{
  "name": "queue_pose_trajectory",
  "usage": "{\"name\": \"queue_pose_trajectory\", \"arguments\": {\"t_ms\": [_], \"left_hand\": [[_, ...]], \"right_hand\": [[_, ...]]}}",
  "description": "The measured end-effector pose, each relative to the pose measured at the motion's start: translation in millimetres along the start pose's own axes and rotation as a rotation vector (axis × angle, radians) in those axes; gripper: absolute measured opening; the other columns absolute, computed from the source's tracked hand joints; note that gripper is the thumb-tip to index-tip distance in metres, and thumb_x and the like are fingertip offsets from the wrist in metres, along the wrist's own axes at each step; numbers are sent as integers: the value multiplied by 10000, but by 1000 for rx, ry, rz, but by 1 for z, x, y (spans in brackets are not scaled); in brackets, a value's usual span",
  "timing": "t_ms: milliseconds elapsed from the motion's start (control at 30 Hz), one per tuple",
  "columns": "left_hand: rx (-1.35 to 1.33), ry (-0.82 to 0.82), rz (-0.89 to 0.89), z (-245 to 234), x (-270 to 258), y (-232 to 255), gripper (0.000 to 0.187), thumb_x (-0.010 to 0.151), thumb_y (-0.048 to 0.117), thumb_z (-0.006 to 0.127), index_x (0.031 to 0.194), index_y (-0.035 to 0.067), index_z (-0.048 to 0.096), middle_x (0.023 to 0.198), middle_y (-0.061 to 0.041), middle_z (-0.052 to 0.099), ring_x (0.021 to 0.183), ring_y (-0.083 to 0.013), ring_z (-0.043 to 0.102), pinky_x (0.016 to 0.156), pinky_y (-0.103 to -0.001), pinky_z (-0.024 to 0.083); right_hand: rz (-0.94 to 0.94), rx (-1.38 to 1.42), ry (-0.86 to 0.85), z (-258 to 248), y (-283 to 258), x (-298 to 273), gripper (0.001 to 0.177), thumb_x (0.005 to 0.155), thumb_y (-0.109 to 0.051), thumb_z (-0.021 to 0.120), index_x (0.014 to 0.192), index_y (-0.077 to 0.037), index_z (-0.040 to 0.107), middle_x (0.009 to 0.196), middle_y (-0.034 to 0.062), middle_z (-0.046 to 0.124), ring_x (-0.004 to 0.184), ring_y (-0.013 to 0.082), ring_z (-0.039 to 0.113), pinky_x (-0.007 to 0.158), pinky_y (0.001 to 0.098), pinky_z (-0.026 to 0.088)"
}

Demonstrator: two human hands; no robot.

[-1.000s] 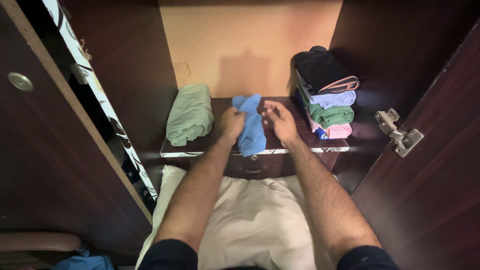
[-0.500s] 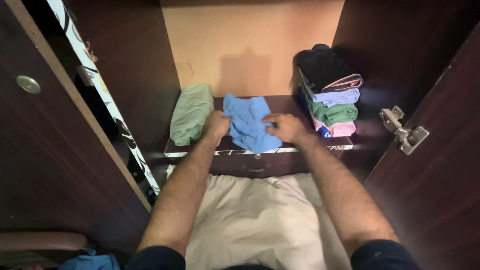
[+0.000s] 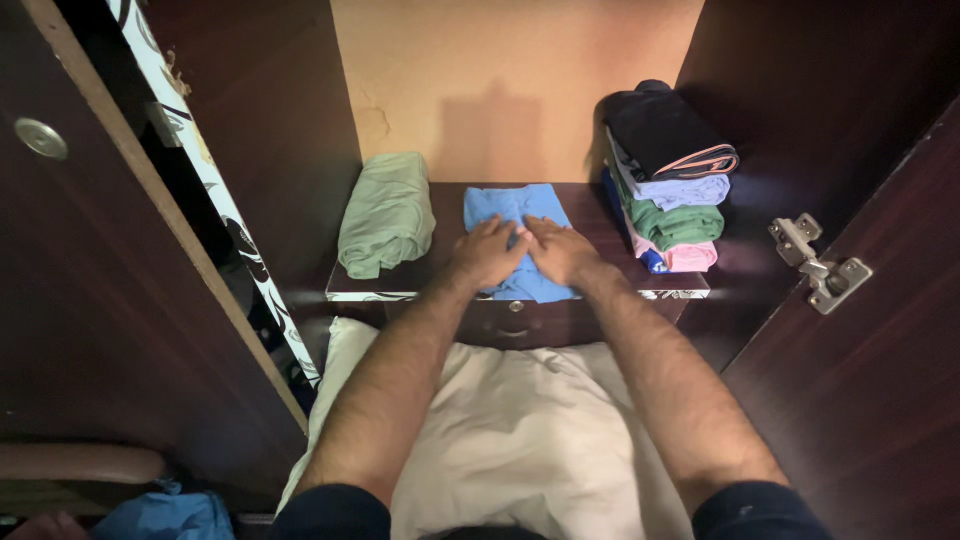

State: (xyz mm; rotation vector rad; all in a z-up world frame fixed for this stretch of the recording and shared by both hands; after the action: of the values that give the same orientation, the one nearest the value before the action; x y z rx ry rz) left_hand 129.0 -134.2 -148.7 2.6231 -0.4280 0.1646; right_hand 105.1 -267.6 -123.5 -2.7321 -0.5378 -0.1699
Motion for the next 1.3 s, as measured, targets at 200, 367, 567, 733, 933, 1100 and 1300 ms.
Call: {"name": "queue_pose_trajectory", "arguments": {"t_ms": [200, 367, 567, 733, 933, 1100, 1300], "left_hand": [[88, -73, 73, -33, -45, 38, 1016, 839, 809, 463, 1600, 151, 315, 1695, -136, 196, 1564, -305, 193, 1200, -648, 188], [188, -113, 98, -45, -62, 58, 1081, 743, 777, 637, 1561, 138, 334, 1654, -139, 237, 1531, -283, 232, 1140, -646, 235], [-20, 465, 307, -68, -56, 49, 553, 901, 470, 728, 1278, 76, 637, 1290, -176, 696, 1201, -361, 648, 1022, -477, 514], [-143, 461, 227, -88, -69, 26, 455, 905, 272, 696, 1303, 88, 575, 1158, -213, 709, 1070, -430, 678, 907, -525, 544], [-18, 599, 124, -131, -94, 22, 464, 841, 172, 704, 1277, 93, 567, 1109, -217, 690, 972, -452, 691, 822, -554, 551], [270, 397, -95, -145, -111, 30, 372, 887, 205, 690, 1222, 80, 584, 1175, -173, 640, 1025, -391, 702, 869, -536, 563], [497, 360, 257, -114, -89, 46, 357, 938, 144, 622, 1295, 145, 638, 1353, -53, 636, 1354, -269, 534, 1096, -476, 440]], "right_hand": [[153, -143, -197, -14, 13, -20, 837, 983, -694, 147, 1636, -171, 180, 1720, 16, 107, 1587, 216, 78, 1269, 485, 119], [136, -83, -148, -17, 24, -21, 802, 1005, -661, 140, 1631, -168, 226, 1720, 20, 150, 1589, 232, 104, 1269, 482, 134], [162, -21, -93, -14, 29, -23, 772, 1007, -638, 136, 1618, -185, 266, 1714, -2, 191, 1583, 198, 142, 1279, 471, 123], [164, -39, -77, -19, 23, -28, 822, 990, -702, 218, 1608, -167, 305, 1708, 25, 218, 1590, 205, 150, 1280, 474, 132], [156, -66, -68, -23, 17, -32, 917, 923, -764, 351, 1608, -157, 302, 1707, 43, 211, 1583, 218, 158, 1273, 469, 138], [159, -96, -101, -25, 13, -34, 915, 934, -750, 365, 1614, -145, 273, 1714, 41, 180, 1585, 224, 139, 1276, 464, 130], [200, -157, -218, -20, 14, -29, 891, 944, -697, 364, 1624, -143, 207, 1721, 31, 137, 1589, 218, 99, 1252, 508, 131]]}}
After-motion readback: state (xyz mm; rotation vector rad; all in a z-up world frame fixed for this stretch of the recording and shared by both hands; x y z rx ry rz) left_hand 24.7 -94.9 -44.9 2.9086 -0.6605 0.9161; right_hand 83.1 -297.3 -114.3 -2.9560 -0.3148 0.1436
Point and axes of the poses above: each hand's wrist, its own x-axis towards the middle knuckle, its own z-axis out of the palm, y = z × x, the point moved 8 cm from there along x, towards the middle knuckle
